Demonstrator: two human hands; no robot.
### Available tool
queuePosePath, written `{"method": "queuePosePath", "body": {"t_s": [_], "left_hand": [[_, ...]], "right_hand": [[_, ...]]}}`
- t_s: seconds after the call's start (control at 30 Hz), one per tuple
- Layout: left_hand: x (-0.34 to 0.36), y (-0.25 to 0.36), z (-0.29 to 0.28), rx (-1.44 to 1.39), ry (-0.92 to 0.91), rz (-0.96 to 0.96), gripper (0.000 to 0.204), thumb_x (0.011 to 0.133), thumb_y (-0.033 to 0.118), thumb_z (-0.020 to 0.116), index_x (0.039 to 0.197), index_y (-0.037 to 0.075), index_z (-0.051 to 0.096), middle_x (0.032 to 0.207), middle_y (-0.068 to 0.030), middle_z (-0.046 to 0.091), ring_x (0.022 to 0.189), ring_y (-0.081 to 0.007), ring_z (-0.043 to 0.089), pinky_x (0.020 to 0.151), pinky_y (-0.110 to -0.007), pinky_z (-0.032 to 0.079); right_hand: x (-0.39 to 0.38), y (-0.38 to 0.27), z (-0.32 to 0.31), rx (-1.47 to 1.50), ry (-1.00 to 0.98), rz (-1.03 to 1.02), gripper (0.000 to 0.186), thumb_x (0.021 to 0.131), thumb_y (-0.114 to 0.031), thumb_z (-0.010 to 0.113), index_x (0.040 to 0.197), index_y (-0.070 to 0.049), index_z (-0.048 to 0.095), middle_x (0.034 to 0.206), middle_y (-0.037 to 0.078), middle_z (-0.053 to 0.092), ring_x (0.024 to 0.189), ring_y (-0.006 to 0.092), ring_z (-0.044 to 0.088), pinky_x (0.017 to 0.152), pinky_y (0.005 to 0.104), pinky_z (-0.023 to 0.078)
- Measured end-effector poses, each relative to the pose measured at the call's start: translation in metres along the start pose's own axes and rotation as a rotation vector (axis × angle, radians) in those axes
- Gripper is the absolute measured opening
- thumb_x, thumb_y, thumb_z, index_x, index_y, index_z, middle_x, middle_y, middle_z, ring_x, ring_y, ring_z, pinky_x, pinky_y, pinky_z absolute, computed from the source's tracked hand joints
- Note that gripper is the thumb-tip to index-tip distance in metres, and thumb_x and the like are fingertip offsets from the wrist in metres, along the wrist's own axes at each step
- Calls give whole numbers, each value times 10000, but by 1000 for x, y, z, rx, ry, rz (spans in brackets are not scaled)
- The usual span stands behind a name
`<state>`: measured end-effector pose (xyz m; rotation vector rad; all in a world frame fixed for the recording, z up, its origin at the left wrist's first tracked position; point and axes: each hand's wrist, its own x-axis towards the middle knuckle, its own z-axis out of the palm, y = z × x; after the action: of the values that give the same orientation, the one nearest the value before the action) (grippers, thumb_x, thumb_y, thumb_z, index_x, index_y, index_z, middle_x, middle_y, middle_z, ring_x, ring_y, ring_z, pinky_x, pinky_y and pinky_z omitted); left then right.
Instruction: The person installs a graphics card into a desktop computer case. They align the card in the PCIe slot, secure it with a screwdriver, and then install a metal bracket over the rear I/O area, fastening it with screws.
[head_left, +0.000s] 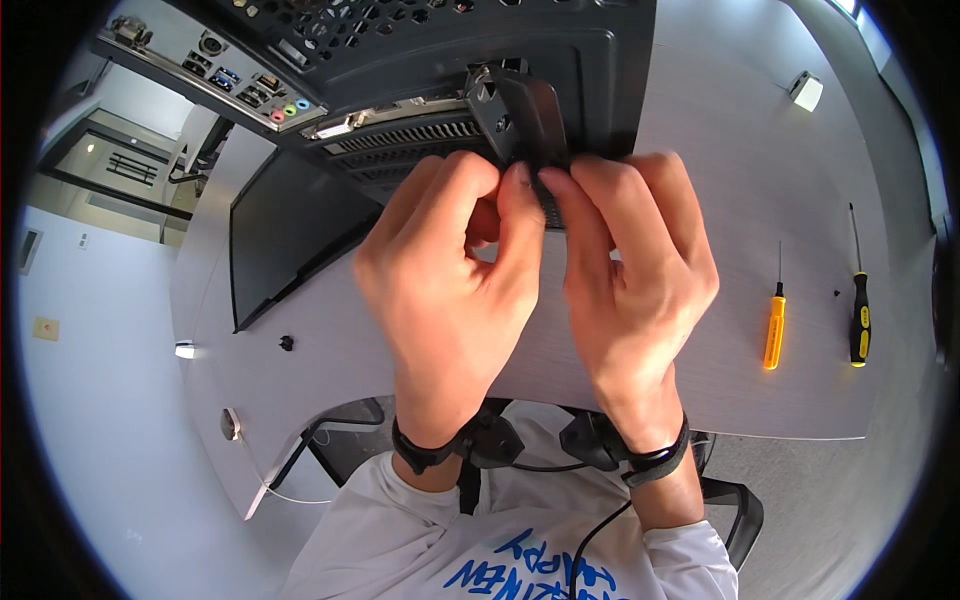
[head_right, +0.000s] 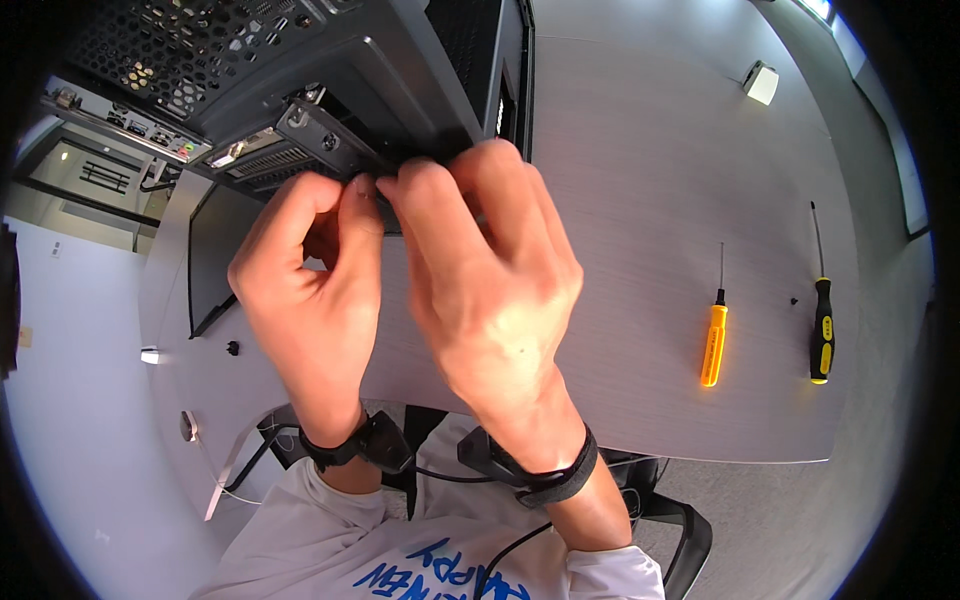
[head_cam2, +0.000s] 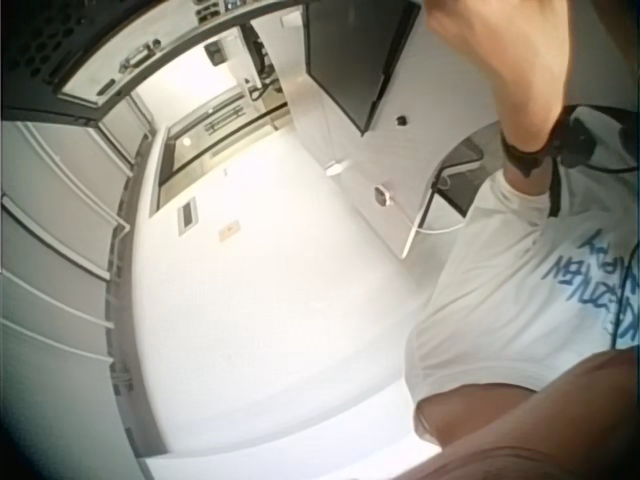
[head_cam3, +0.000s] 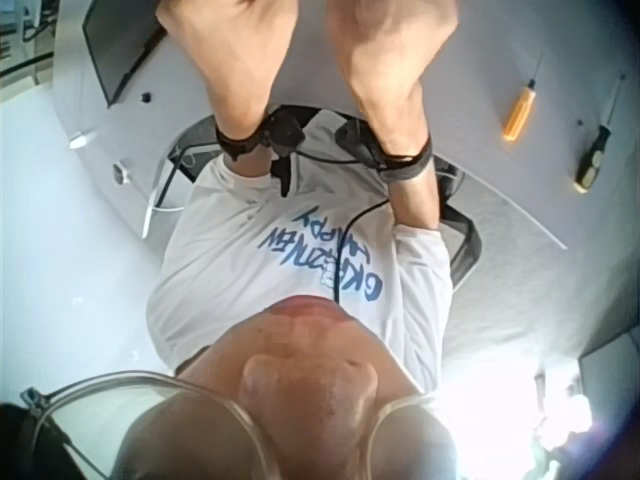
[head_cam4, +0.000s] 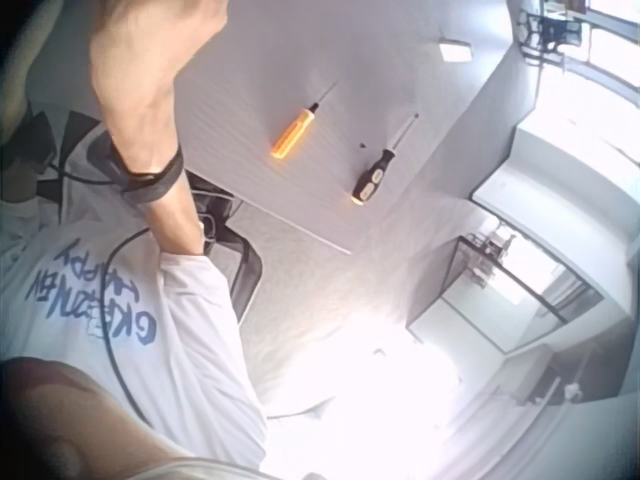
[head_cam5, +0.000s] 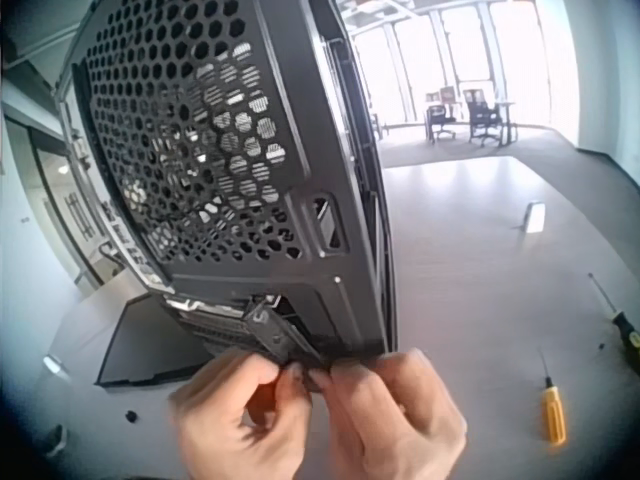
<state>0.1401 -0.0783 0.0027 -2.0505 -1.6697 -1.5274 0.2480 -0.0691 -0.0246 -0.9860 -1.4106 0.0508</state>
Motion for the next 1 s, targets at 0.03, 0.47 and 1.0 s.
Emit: {"method": "queuePosePath", "body": {"t_s": [0.03, 0.47, 1.0], "left_hand": [[1, 0, 0, 13, -12, 3, 213, 836, 8, 737, 733, 38, 553, 609, -31, 516, 479, -151, 478, 451, -302, 366], [3, -2, 1, 23, -35, -14, 230, 842, 21, 738, 727, 31, 539, 623, -46, 540, 512, -198, 513, 489, -335, 391], [5, -6, 5, 44, -17, -12, 189, 763, 40, 749, 711, 54, 568, 616, -35, 544, 553, -197, 531, 493, -337, 403]], "right_hand": [[1, 0, 0, 1, -21, 11, 203, 777, 50, 761, 932, -43, 668, 794, 73, 524, 688, 259, 575, 603, 350, 495], [15, -15, -13, -119, -180, 64, 101, 877, 17, 721, 930, -26, 646, 812, 98, 565, 631, 274, 551, 553, 337, 459], [30, -3, -29, -250, -142, 22, 257, 784, -82, 860, 772, -17, 612, 638, 54, 584, 513, 111, 533, 479, 255, 394]]}}
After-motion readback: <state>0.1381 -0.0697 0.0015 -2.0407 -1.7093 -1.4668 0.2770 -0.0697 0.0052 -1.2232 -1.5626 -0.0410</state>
